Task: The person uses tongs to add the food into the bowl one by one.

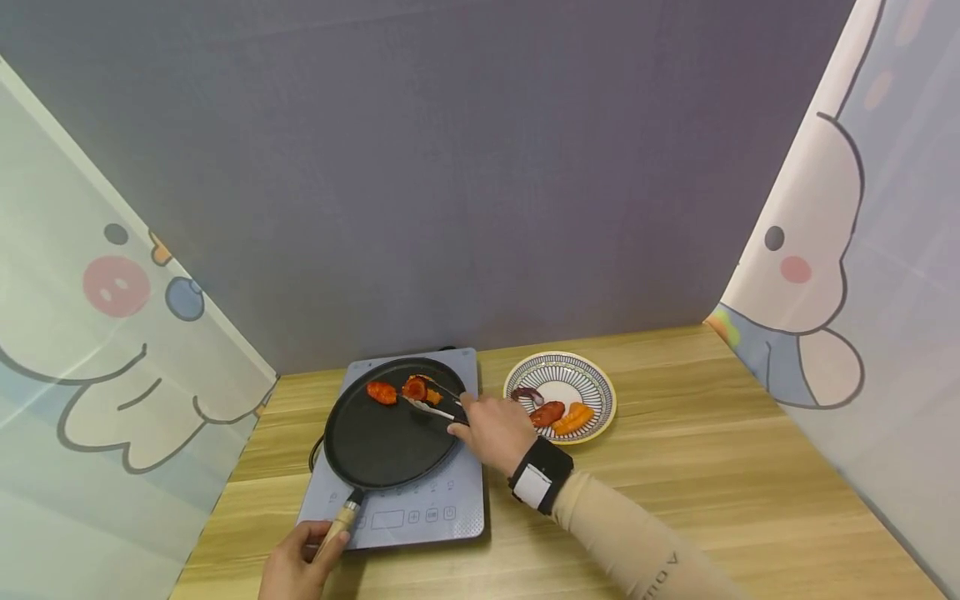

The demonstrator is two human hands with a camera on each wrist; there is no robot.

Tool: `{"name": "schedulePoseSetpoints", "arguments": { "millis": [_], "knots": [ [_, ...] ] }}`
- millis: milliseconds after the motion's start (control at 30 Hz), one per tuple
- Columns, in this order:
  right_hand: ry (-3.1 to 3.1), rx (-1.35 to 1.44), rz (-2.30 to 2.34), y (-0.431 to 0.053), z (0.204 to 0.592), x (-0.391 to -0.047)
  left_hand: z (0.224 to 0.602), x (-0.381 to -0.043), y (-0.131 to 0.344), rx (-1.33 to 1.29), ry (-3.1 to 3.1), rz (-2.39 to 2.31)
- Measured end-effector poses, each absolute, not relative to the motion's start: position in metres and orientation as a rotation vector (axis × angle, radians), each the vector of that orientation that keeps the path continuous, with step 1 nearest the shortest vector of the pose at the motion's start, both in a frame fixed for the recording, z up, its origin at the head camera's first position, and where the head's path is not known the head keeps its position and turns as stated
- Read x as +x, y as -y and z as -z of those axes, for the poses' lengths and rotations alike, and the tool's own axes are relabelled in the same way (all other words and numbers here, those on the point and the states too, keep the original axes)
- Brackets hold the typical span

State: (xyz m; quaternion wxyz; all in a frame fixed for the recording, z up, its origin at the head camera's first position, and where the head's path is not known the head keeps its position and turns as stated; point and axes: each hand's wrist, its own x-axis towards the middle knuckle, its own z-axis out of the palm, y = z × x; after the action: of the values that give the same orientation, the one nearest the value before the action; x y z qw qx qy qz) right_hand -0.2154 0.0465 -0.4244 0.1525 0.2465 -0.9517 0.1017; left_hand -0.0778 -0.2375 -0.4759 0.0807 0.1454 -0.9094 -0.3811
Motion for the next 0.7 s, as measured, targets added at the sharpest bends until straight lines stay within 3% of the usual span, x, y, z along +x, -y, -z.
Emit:
{"name": "schedulePoseSetpoints", "arguments": {
  "millis": [700],
  "knots": [
    [2.707,0.817,-0.218,-0.011,0.429,-0.213,0.477,-0.078,0.237,0.414,2.708,1.12]
  ]
}}
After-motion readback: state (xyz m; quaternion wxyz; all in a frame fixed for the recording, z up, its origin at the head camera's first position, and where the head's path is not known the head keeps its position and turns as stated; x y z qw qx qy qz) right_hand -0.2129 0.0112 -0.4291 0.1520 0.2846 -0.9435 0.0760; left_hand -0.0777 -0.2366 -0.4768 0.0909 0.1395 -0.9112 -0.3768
